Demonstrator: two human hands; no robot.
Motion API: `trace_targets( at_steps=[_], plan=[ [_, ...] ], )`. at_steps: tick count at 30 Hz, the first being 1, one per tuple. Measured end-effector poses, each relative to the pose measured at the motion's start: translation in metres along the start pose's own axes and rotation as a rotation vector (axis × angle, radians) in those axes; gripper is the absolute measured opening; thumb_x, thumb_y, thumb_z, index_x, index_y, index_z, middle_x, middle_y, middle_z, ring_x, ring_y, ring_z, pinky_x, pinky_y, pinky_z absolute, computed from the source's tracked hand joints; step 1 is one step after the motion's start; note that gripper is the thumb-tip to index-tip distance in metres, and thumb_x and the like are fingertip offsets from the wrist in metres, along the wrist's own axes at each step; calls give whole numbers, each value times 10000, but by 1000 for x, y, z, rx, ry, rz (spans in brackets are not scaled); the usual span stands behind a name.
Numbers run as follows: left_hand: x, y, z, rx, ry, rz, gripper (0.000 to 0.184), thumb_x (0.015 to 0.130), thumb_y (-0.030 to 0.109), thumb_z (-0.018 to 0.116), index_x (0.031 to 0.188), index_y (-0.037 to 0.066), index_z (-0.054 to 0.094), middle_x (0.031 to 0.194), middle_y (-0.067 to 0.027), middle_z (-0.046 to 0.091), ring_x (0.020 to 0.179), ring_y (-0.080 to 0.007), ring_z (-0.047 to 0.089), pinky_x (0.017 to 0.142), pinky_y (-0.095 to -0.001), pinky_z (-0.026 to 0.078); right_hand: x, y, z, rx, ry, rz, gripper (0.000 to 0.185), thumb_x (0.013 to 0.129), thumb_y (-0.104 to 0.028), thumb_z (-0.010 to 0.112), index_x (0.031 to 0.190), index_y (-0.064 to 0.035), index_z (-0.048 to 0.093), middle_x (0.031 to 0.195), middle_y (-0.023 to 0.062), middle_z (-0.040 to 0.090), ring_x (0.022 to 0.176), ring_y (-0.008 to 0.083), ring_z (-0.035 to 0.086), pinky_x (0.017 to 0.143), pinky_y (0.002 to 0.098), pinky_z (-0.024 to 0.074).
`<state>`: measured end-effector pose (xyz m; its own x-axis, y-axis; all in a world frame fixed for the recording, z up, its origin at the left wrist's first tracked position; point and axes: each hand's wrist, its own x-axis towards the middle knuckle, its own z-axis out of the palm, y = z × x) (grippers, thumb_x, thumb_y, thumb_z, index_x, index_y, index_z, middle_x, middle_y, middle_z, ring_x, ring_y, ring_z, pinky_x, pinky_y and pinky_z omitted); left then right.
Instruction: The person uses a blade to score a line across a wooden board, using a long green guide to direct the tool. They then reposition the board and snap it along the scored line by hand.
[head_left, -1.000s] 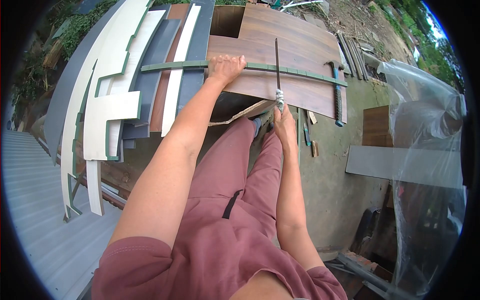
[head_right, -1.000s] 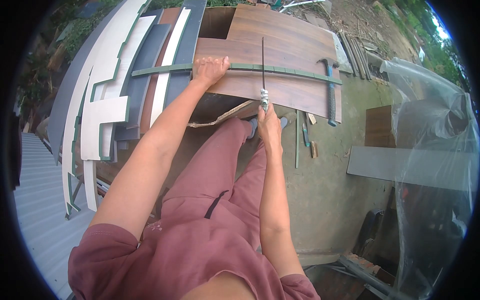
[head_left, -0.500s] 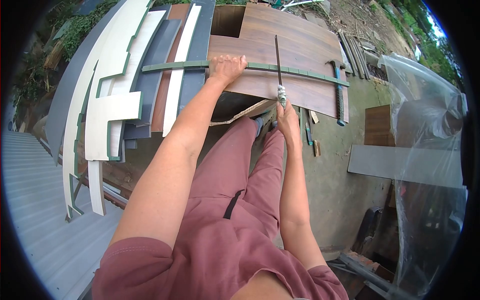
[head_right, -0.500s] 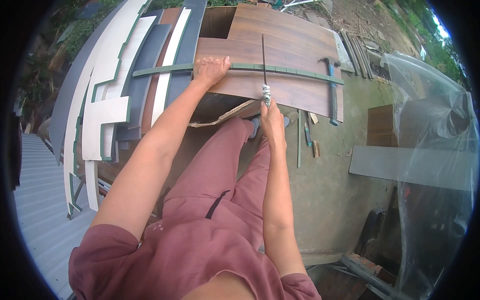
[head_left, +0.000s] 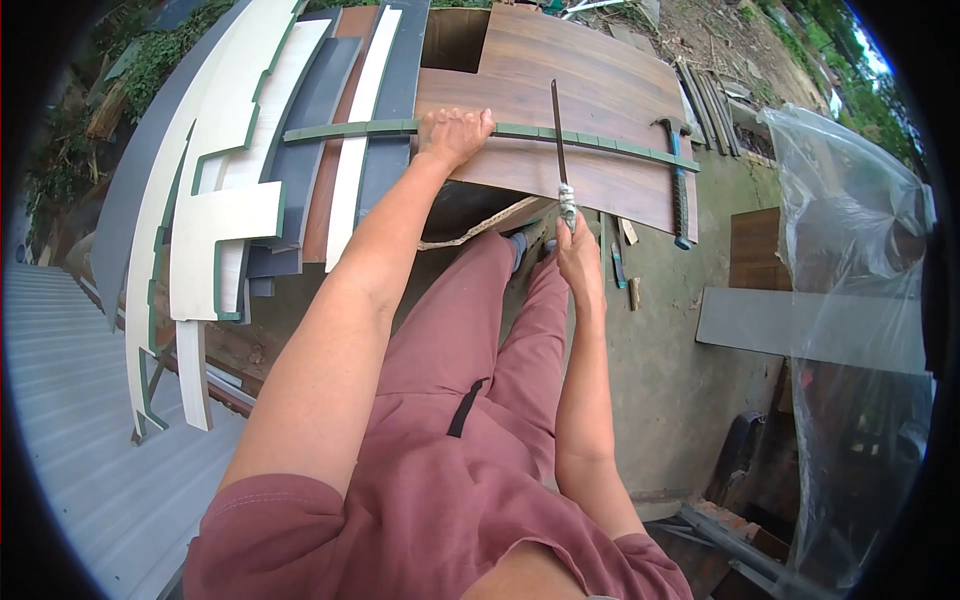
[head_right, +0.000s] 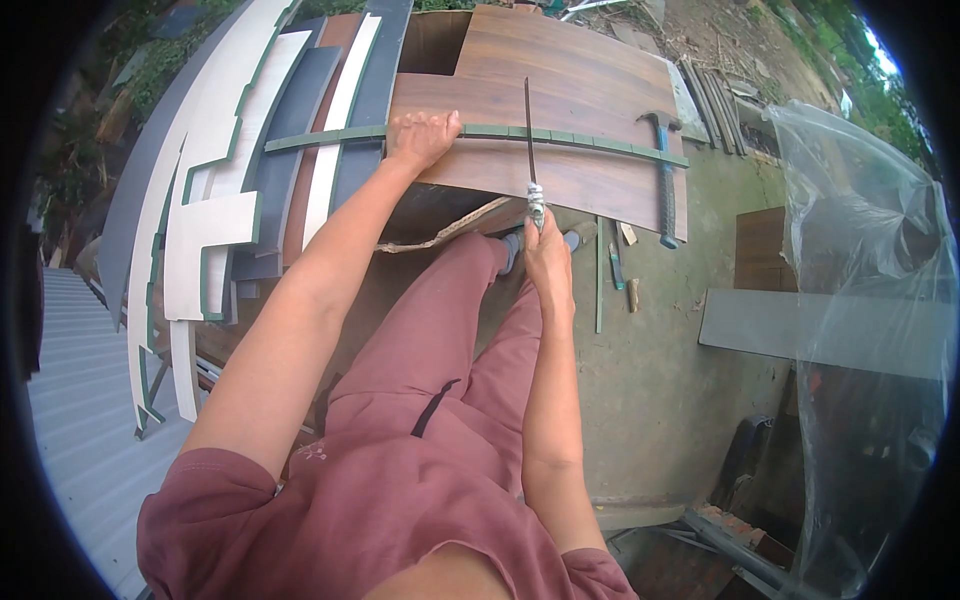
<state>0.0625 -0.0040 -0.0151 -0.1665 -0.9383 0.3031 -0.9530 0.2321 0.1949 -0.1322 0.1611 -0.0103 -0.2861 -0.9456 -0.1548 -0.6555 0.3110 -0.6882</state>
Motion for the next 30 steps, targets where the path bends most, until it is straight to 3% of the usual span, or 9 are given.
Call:
trace_targets(
  at_steps=[4, 8, 11, 12, 13, 17, 20, 27, 30],
  plan=[
    [1, -2, 8, -67, 87, 30, 451, 887, 398, 376, 728, 139, 709, 700, -159, 659, 671, -310, 656, 639, -438, 509, 8, -12, 3, -65, 43, -67, 334, 917, -256, 446, 1203, -84, 465, 940, 256, 599, 937, 444, 545, 760, 479, 418],
    [0, 0, 0, -25, -16, 0, 452, 895, 400, 362, 773, 151, 719, 760, -126, 678, 731, -278, 666, 676, -401, 515, -50, 1, 16, -25, 124, -99, 337, 918, -258, 448, 1214, -95, 460, 922, 244, 604, 910, 435, 562, 749, 473, 424],
    [-2, -2, 1, -49, 10, 8, 449, 895, 400, 361, 778, 157, 719, 758, -126, 677, 734, -277, 667, 674, -399, 516, -81, 6, 21, -14, 153, -35, 336, 920, -255, 450, 1221, -106, 460, 901, 221, 610, 869, 419, 580, 741, 461, 433],
    [-2, -2, -3, -36, 1, 6, 446, 895, 399, 363, 772, 159, 719, 758, -126, 677, 733, -275, 667, 672, -399, 517, -81, 1, 13, 51, 63, 67, 336, 921, -254, 451, 1221, -106, 459, 904, 218, 610, 859, 415, 583, 740, 459, 433],
    [-3, 0, -6, -24, -8, 8, 444, 895, 397, 365, 767, 160, 718, 757, -126, 677, 732, -274, 668, 669, -398, 518, -80, 0, 7, 118, -23, 170, 335, 921, -254, 452, 1221, -105, 459, 908, 216, 610, 849, 411, 586, 738, 458, 433],
    [-1, 0, 1, -7, -10, 15, 445, 896, 394, 365, 772, 154, 718, 759, -129, 677, 731, -275, 668, 671, -401, 518, -12, 12, 4, 59, 12, -11, 327, 925, -264, 439, 1199, -88, 470, 914, 231, 611, 883, 425, 573, 735, 457, 425],
    [1, -2, 6, -31, 19, 13, 448, 896, 396, 365, 770, 149, 718, 754, -131, 676, 723, -278, 667, 671, -400, 519, 9, -12, 1, -44, -18, -16, 321, 926, -272, 435, 1189, -93, 479, 927, 229, 611, 913, 422, 565, 756, 448, 429],
    [-1, -1, 1, -28, 21, 23, 444, 893, 395, 372, 758, 149, 716, 735, -132, 674, 707, -279, 667, 658, -398, 521, -75, 8, 23, 10, 122, -48, 333, 925, -273, 438, 1217, -116, 462, 962, 232, 602, 939, 433, 555, 765, 454, 434],
    [-3, -2, 3, -17, 25, 34, 440, 892, 394, 375, 752, 152, 716, 725, -128, 673, 696, -277, 667, 647, -397, 521, -84, 7, 16, 2, 60, 32, 338, 925, -272, 438, 1226, -119, 460, 958, 231, 603, 943, 431, 552, 773, 450, 431]
  ],
)
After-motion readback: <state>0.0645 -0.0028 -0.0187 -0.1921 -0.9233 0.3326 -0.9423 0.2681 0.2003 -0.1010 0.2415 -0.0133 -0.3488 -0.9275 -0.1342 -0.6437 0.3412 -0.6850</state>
